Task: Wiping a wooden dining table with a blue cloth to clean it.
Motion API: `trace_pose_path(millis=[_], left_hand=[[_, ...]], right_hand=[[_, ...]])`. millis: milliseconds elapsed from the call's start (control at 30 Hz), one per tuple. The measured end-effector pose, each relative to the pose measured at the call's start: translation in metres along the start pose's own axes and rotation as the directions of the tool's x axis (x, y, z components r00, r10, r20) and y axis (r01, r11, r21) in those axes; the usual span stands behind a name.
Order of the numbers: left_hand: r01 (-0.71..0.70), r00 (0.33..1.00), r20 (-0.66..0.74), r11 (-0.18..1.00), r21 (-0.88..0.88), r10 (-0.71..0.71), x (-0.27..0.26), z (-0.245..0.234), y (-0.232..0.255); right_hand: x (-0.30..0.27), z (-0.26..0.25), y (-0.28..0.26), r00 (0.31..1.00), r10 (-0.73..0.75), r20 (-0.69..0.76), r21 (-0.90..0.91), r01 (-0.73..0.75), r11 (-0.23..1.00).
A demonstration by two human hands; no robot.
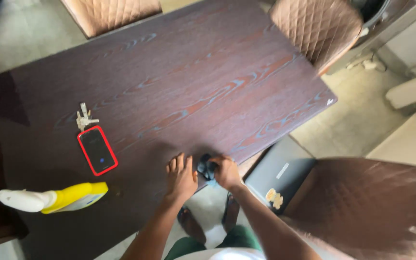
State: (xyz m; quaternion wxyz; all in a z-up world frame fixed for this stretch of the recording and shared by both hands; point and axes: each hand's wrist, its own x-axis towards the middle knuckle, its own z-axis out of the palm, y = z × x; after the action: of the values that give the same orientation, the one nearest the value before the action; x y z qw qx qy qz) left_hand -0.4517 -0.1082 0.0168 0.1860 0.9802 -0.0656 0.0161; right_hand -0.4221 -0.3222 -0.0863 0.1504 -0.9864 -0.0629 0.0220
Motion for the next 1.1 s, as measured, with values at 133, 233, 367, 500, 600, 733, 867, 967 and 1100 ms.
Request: trace_pose_path(millis=[133,233,367,500,600,733,867,967,1100], left_hand=[[0.061,0.998,0.028,0.975,-0.214,-0.057,0.026,-0.009,0.016],[0.115,0.992,0.101,0.868,-0.483,-0.076,0.059,-0.011,0.044],[0.166,0.986,0.151,0.597,-0.785,-0.074,0.098,-0.035,0.104],[0.255,0.965,0.134,0.672,-0.695,-0.228,0.120,-0.070,0.150],[0.209,0.960,-0.014,0.754,-0.622,-0.278,0.132,-0.056,0.144],[0.187,0.954,-0.036,0.682,-0.707,-0.298,0.163,-0.058,0.131],[-0.050,0.935,-0.238,0.568,-0.822,-0.261,0.172,-0.065,0.117],[-0.030,0.954,-0.198,0.584,-0.811,-0.227,0.167,-0.111,0.127],[-0.016,0.973,-0.168,0.680,-0.733,-0.158,0.161,-0.163,0.142]], right_hand=[[0.043,-0.027,0.040,0.987,-0.152,-0.055,0.845,0.127,0.520],[0.061,-0.117,0.030,0.978,-0.094,0.188,0.980,-0.181,0.081],[0.063,-0.170,0.033,0.961,-0.055,0.269,0.953,-0.274,-0.131],[0.075,-0.207,0.039,0.946,-0.076,0.316,0.928,-0.325,-0.182],[0.085,-0.236,0.042,0.930,-0.215,0.297,0.948,-0.314,-0.049],[0.129,-0.249,0.071,0.918,-0.353,0.179,0.984,-0.175,0.042],[0.154,-0.255,0.089,0.882,-0.405,0.241,0.948,-0.125,0.293],[0.158,-0.291,0.064,0.710,-0.580,0.399,0.895,-0.162,0.417],[0.146,-0.328,0.015,0.734,-0.578,0.357,0.846,0.008,0.533]])
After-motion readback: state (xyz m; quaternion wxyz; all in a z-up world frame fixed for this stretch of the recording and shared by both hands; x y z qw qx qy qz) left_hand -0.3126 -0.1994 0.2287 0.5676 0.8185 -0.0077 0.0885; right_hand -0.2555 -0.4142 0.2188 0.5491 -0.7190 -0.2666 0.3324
